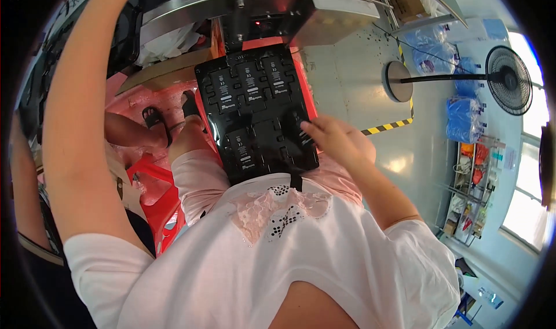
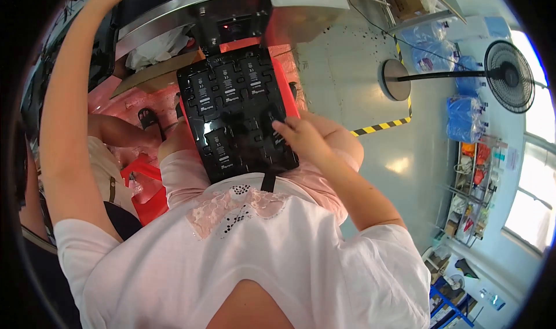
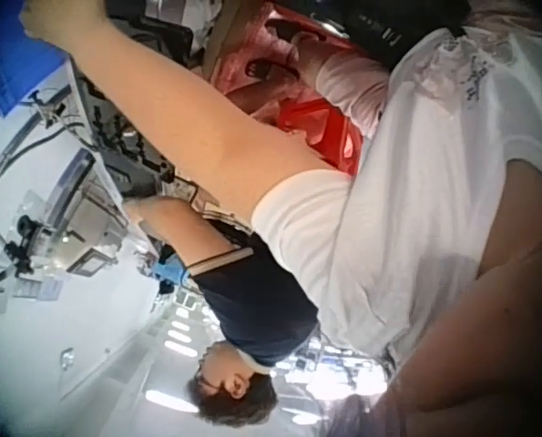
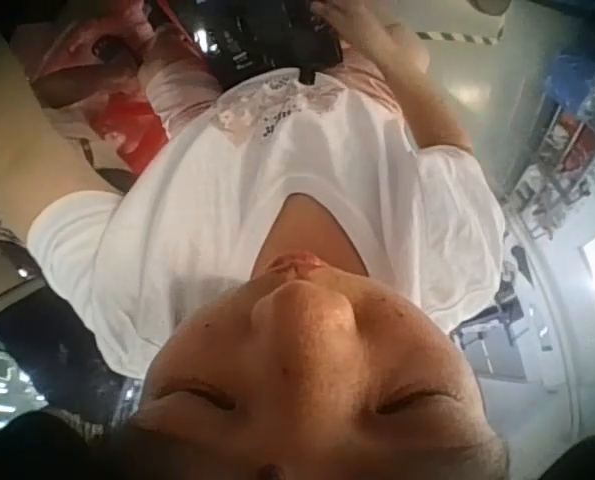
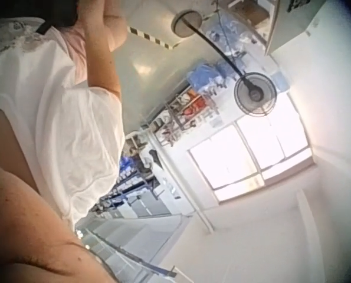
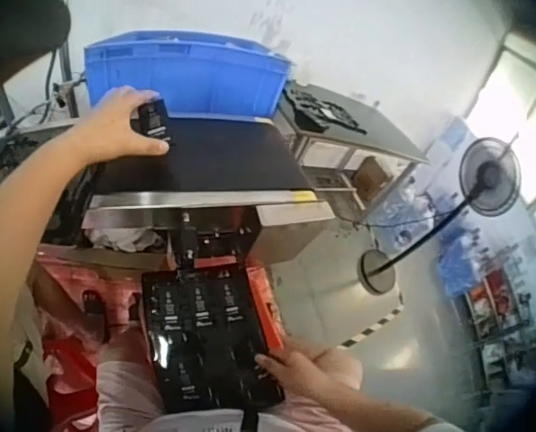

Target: Assembling or inspecting electronic components at a workstation.

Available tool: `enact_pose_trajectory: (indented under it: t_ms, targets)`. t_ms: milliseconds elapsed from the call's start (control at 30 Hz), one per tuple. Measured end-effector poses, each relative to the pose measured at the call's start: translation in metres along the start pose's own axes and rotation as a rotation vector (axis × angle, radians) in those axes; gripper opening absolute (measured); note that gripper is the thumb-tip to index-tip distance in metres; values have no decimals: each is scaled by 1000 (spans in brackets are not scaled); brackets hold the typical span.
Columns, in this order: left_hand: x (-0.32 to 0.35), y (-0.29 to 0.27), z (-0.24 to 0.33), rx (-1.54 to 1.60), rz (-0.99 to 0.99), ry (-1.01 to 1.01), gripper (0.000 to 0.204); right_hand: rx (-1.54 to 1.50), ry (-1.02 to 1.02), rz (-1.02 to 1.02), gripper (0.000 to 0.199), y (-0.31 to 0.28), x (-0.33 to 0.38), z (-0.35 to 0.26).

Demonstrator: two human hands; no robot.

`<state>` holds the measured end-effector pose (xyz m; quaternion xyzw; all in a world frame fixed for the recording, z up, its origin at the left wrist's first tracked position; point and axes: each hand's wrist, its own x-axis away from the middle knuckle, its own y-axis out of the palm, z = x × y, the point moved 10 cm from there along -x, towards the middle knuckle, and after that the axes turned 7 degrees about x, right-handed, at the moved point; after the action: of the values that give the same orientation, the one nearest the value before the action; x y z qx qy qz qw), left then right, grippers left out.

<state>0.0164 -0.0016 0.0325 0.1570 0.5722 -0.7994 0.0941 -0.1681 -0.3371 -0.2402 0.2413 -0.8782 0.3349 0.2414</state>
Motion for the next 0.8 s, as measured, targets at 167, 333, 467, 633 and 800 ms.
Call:
enact_pose_trajectory:
  t_ms: [167,333,467,633,800]
  targets:
    - [122,11,125,381,57,463,70,588,-230,191,37,20,7,30]
    - [255,109,152,455,-300,348,80,806,-251,250,30,16,4,5]
    - [322,185,137,339,-397,177,76,752,-382,311,29,27,34,-7]
    - [352,222,138,317,-298,261,64,922,-685,331,59,70,55,13]
    - [348,218,151,58,-333,312,61,1013,-648,400,56,74,51,17]
